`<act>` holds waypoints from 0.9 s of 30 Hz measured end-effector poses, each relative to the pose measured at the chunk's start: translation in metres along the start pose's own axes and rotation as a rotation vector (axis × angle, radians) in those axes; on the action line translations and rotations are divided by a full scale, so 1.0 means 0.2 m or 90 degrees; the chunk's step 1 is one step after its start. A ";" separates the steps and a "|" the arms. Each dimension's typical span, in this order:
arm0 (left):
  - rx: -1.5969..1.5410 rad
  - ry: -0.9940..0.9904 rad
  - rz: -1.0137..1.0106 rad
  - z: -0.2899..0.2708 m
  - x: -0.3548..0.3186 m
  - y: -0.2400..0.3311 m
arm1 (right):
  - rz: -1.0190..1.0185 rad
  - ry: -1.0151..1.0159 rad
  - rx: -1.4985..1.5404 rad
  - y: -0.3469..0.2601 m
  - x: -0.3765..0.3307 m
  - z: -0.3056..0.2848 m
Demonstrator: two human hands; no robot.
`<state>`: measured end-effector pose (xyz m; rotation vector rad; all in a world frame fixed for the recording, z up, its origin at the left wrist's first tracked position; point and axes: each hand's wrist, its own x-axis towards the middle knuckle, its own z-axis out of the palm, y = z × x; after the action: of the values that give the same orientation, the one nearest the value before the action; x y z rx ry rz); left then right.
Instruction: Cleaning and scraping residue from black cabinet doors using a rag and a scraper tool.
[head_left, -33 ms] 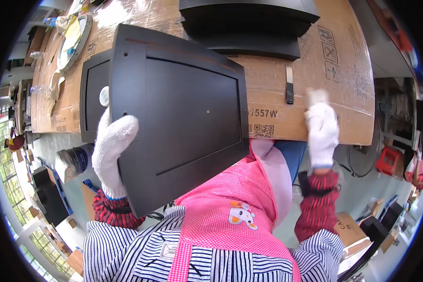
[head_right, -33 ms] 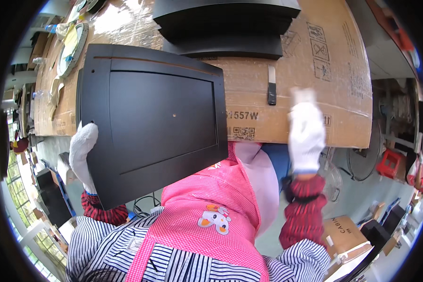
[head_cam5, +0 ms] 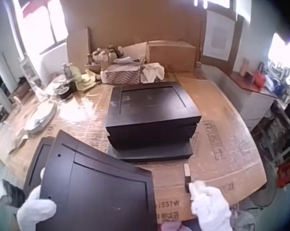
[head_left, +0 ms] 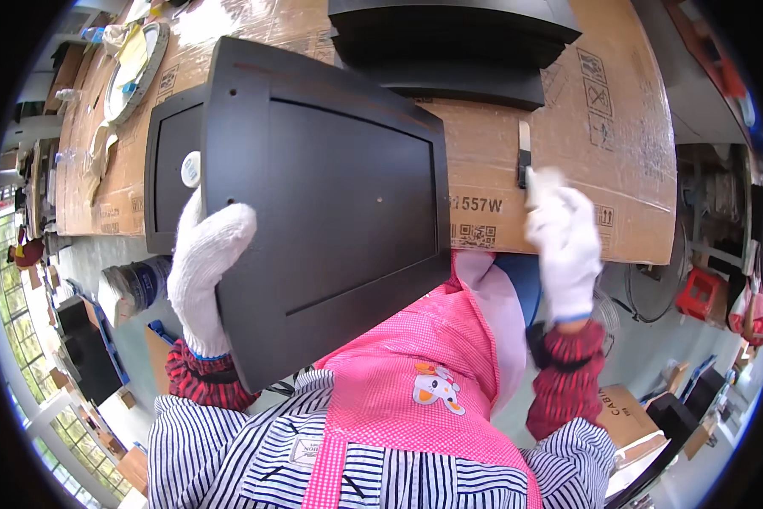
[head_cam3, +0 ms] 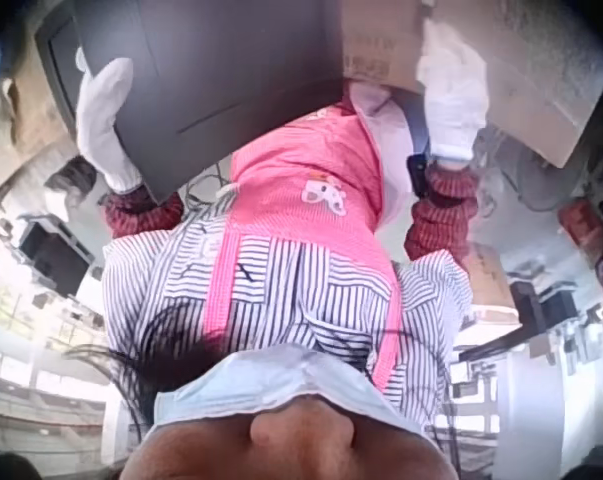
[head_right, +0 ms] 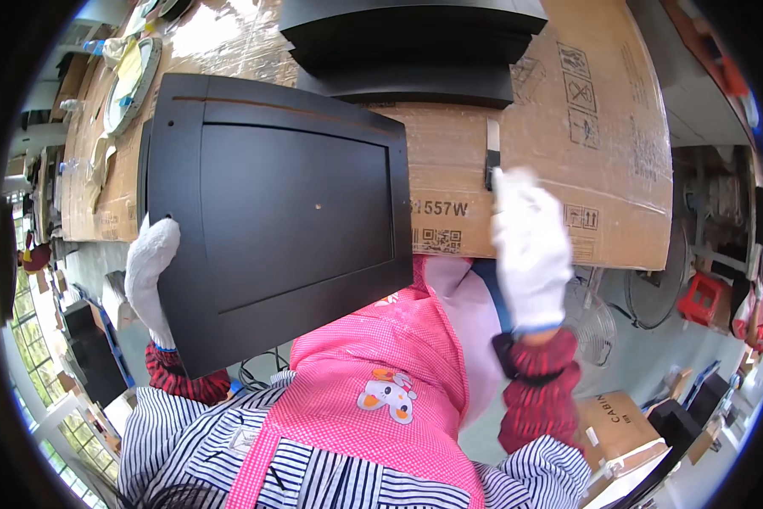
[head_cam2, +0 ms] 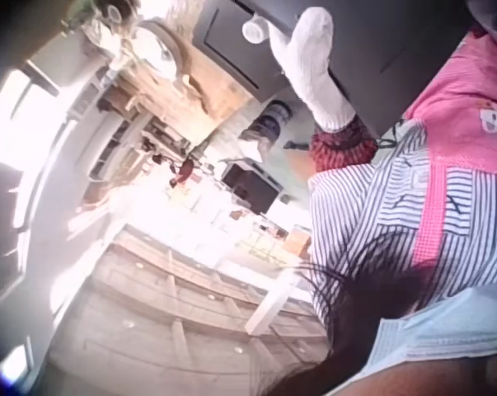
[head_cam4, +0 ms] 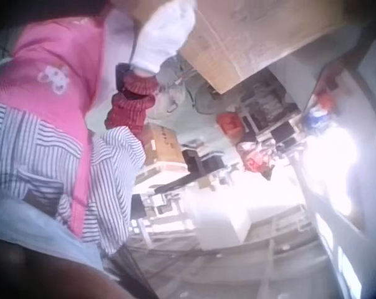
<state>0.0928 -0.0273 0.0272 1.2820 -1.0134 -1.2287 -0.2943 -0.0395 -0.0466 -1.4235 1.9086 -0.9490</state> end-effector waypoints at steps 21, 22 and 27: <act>-0.225 -0.045 -0.126 0.25 0.07 0.04 | 0.005 -0.343 -0.139 -0.23 -0.12 0.28; -0.233 -0.058 -0.088 0.27 0.08 0.05 | 0.005 -0.345 -0.141 -0.21 -0.11 0.30; -0.278 -0.175 -0.198 0.23 0.02 0.05 | 0.014 -0.282 -0.218 -0.14 0.01 0.34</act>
<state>0.0493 -0.0385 0.0398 0.9629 -0.6886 -1.7908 -0.2269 -0.0601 -0.0641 -1.6352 1.7911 -0.2629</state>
